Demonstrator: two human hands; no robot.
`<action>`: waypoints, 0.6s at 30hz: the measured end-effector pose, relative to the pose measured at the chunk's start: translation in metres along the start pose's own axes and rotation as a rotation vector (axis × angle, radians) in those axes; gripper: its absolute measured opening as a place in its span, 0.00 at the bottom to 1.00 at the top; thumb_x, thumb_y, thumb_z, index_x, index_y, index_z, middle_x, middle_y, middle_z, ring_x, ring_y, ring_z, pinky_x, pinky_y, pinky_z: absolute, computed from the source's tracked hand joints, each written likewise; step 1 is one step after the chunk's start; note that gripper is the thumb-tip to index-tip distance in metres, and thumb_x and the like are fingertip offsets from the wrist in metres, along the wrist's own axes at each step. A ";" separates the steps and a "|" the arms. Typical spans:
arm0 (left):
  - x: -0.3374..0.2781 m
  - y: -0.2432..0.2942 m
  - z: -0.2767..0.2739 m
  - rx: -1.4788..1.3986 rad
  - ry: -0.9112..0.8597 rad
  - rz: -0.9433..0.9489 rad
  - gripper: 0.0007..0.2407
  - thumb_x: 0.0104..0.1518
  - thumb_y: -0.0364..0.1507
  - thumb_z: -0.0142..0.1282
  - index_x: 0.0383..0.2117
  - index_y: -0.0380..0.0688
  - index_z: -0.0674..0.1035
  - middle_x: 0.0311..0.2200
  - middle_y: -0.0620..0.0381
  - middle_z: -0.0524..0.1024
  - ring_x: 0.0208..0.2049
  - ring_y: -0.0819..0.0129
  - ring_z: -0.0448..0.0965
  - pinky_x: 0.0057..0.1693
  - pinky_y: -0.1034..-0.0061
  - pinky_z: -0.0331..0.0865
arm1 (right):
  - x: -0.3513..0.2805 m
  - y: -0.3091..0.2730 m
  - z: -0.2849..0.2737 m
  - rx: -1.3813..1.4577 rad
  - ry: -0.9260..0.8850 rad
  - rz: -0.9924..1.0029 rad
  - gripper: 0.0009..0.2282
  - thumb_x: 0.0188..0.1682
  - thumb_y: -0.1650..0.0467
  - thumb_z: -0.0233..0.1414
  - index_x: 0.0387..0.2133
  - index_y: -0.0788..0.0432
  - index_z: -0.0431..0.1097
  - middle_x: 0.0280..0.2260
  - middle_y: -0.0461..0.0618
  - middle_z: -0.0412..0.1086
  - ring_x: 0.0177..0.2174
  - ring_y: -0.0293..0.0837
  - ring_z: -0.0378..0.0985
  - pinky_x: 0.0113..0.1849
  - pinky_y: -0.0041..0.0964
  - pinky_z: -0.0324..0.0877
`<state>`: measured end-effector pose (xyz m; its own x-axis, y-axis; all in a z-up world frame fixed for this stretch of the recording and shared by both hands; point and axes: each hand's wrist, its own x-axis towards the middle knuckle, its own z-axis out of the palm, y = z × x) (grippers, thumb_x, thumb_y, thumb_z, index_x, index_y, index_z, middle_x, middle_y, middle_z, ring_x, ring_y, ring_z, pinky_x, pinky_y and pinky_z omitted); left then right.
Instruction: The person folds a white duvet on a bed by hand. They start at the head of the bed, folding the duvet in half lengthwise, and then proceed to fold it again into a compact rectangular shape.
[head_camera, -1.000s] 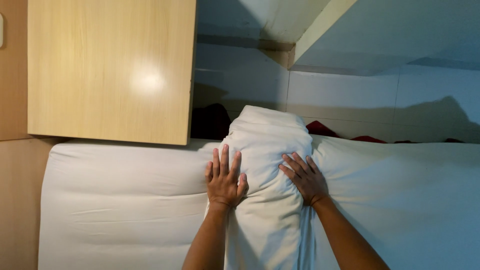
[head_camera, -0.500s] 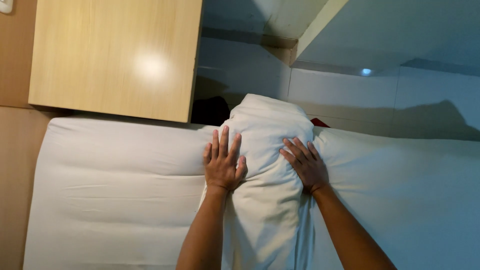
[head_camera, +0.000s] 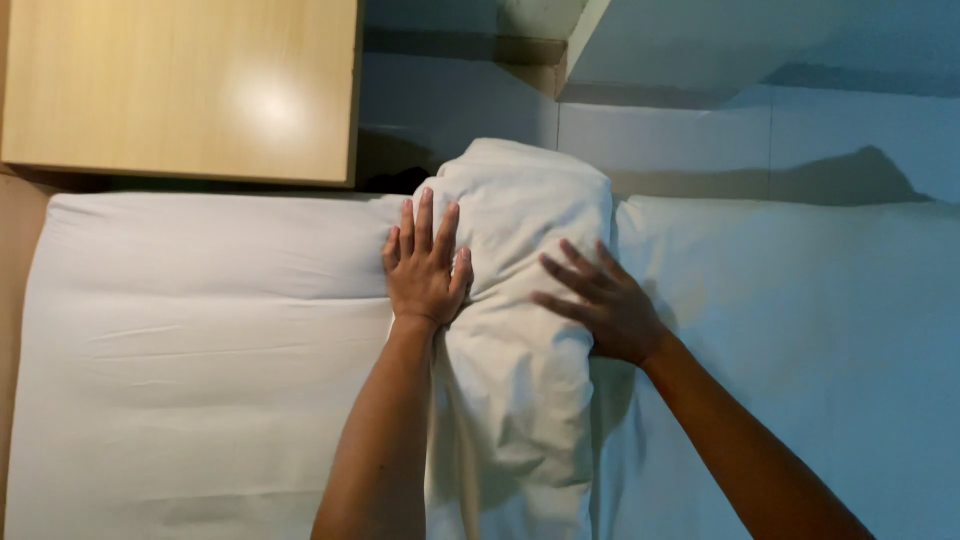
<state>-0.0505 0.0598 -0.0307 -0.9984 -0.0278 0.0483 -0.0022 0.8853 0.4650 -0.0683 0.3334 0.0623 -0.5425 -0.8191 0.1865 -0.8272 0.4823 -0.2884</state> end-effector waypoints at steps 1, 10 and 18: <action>-0.002 -0.001 0.001 -0.002 -0.003 0.005 0.27 0.62 0.42 0.44 0.71 0.62 0.62 0.75 0.55 0.49 0.75 0.53 0.47 0.72 0.56 0.41 | -0.009 -0.010 0.003 -0.002 0.001 0.006 0.27 0.50 0.55 0.51 0.64 0.42 0.58 0.69 0.49 0.49 0.68 0.53 0.47 0.65 0.62 0.42; 0.012 -0.022 0.008 -0.090 -0.048 0.015 0.26 0.64 0.47 0.43 0.71 0.65 0.62 0.75 0.56 0.46 0.75 0.54 0.42 0.72 0.55 0.37 | -0.054 -0.030 0.030 -0.060 -0.097 0.240 0.19 0.58 0.65 0.45 0.63 0.47 0.64 0.68 0.38 0.56 0.69 0.44 0.53 0.65 0.56 0.53; 0.023 -0.063 -0.041 -0.764 -0.248 -0.075 0.22 0.68 0.28 0.40 0.69 0.56 0.67 0.70 0.55 0.63 0.68 0.53 0.61 0.72 0.64 0.56 | -0.072 -0.017 0.059 -0.006 -0.104 0.326 0.22 0.56 0.61 0.43 0.66 0.42 0.58 0.71 0.41 0.53 0.69 0.47 0.52 0.66 0.60 0.48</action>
<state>-0.0714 -0.0154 -0.0229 -0.9806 0.1085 -0.1634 -0.1211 0.3206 0.9395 -0.0062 0.3661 -0.0017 -0.7612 -0.6485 -0.0120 -0.6134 0.7257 -0.3116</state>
